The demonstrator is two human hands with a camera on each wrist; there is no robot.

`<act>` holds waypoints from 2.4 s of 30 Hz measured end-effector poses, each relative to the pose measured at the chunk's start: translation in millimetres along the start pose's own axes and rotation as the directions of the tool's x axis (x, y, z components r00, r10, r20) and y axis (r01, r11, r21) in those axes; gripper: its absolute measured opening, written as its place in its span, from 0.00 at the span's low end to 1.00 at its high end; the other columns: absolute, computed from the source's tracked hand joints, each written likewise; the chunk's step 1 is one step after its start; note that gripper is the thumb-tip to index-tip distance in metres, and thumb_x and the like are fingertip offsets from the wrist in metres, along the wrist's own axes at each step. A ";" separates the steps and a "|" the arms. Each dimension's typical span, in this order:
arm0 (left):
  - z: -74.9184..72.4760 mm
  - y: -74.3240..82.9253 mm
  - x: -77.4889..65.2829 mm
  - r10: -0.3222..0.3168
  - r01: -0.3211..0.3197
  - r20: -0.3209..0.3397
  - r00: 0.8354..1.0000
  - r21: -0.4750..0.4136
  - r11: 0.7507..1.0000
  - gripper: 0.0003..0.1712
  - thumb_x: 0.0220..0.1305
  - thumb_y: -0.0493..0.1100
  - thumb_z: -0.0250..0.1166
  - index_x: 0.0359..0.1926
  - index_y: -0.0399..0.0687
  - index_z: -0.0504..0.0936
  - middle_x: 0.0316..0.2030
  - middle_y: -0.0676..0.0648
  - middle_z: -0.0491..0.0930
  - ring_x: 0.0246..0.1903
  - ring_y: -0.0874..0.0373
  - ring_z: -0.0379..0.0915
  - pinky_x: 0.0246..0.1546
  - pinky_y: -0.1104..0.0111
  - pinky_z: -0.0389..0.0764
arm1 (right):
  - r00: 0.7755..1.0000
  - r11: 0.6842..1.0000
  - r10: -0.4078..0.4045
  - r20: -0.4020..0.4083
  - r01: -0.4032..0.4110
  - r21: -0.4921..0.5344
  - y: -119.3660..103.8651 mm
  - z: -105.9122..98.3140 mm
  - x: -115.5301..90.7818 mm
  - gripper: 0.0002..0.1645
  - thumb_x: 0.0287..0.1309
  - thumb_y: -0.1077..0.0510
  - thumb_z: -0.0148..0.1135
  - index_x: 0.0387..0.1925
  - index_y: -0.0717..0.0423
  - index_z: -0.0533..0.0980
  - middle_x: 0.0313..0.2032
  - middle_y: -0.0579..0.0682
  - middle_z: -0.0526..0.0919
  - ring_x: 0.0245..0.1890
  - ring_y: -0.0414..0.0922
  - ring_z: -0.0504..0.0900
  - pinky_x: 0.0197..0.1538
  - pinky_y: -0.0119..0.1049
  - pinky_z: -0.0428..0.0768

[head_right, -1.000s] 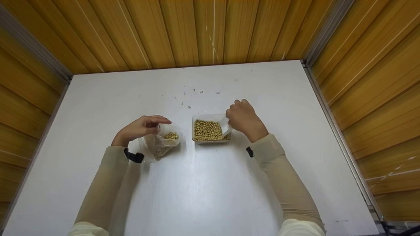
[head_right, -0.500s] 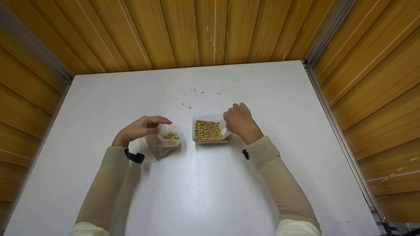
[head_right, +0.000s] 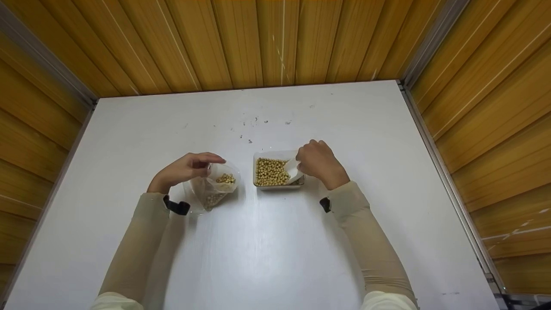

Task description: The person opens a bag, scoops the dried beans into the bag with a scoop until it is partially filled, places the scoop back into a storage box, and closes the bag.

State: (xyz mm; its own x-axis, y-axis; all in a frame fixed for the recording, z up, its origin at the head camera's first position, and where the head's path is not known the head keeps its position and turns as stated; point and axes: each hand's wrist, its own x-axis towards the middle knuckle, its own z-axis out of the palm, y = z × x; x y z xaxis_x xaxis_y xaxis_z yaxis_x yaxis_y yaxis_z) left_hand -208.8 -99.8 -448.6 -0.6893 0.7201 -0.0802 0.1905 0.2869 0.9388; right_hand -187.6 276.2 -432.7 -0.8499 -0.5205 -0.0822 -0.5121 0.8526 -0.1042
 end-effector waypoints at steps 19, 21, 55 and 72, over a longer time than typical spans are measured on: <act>1.8 1.1 1.0 -0.013 0.013 -0.002 1.000 0.026 1.000 0.23 0.63 0.26 0.50 0.59 0.32 0.75 0.60 0.36 0.73 0.41 0.54 0.62 0.43 0.66 0.66 | 0.993 0.914 0.095 0.075 -0.116 0.389 31.4 30.9 -2.7 0.18 0.57 0.62 0.64 0.49 0.65 0.80 0.39 0.62 0.85 0.35 0.49 0.78 0.39 0.43 0.75; 1.9 1.2 1.0 -0.019 0.019 -0.005 1.000 0.025 1.000 0.24 0.63 0.26 0.50 0.59 0.32 0.75 0.60 0.36 0.73 0.42 0.53 0.62 0.44 0.66 0.66 | 0.992 0.905 0.097 0.079 -0.121 0.408 32.6 32.8 -2.8 0.18 0.57 0.62 0.63 0.49 0.65 0.80 0.40 0.62 0.85 0.35 0.48 0.77 0.38 0.41 0.74; 4.7 -14.1 3.9 -0.020 0.020 -0.017 1.000 0.000 1.000 0.23 0.63 0.25 0.50 0.59 0.30 0.74 0.62 0.35 0.72 0.47 0.47 0.63 0.48 0.66 0.66 | 0.999 0.903 0.039 -0.014 -0.029 0.429 24.2 34.8 6.2 0.16 0.56 0.66 0.63 0.47 0.64 0.82 0.38 0.59 0.86 0.38 0.52 0.77 0.46 0.48 0.72; 3.6 -34.1 8.1 -0.042 0.043 -0.046 0.998 0.025 0.999 0.24 0.62 0.31 0.53 0.58 0.46 0.79 0.60 0.47 0.75 0.41 0.55 0.63 0.45 0.64 0.65 | 0.992 0.835 0.106 0.063 -0.123 0.536 23.3 49.8 12.6 0.17 0.57 0.63 0.64 0.49 0.62 0.81 0.42 0.60 0.85 0.46 0.56 0.81 0.52 0.54 0.77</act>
State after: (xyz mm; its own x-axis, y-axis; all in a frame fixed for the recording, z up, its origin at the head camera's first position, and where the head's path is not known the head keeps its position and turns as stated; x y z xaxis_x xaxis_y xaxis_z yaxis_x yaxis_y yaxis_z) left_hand -218.3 -101.4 -482.5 -0.7280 0.6777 -0.1041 0.1780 0.3334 0.9258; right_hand -204.0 287.2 -485.5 -0.8899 -0.4292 -0.1546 -0.2565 0.7510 -0.6085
